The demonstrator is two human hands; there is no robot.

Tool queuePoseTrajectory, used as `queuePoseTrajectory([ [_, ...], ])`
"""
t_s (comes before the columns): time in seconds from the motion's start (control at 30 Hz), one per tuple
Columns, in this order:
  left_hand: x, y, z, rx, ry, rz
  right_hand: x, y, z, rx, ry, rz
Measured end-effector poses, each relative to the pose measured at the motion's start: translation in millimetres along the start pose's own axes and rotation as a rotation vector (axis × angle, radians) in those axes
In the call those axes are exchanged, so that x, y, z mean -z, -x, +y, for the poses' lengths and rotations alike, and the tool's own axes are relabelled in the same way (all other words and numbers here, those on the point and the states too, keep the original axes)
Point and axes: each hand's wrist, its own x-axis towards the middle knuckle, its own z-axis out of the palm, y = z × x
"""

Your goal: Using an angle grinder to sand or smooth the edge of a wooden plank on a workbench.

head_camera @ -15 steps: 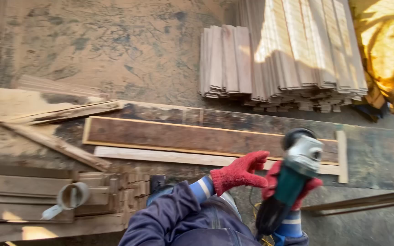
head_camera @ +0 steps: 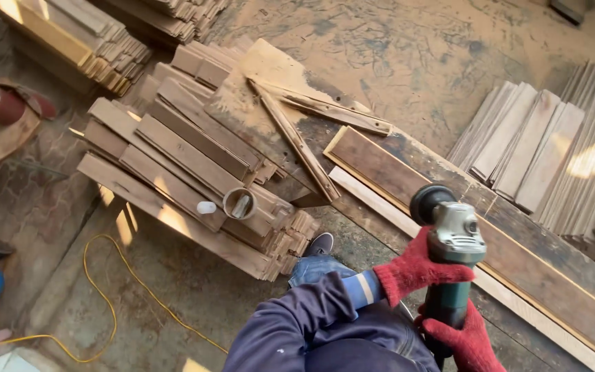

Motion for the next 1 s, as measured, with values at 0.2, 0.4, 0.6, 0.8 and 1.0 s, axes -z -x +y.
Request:
queuePoseTrajectory([
  [0.2,-28.0,25.2,-22.8,-0.023,0.086,-0.247,32.8,23.7,13.6,0.213,-0.228,-0.215],
  [0.4,-58.6,49.8,-38.6,0.194,0.069,-0.257,33.5,80.1,21.7,0.157,-0.305,-0.011],
  [0.6,-79.9,63.0,-57.1,0.284,0.026,-0.390,58.9,101.8,60.0,0.228,-0.355,-0.011],
  [0.8,-82.7,75.0,-94.7,0.460,0.138,-0.412,73.0,124.3,80.7,0.229,-0.662,-0.203],
  [1.0,-99.9,90.9,-107.5,0.378,0.121,-0.349,61.1,144.3,63.7,0.201,-0.404,0.062],
])
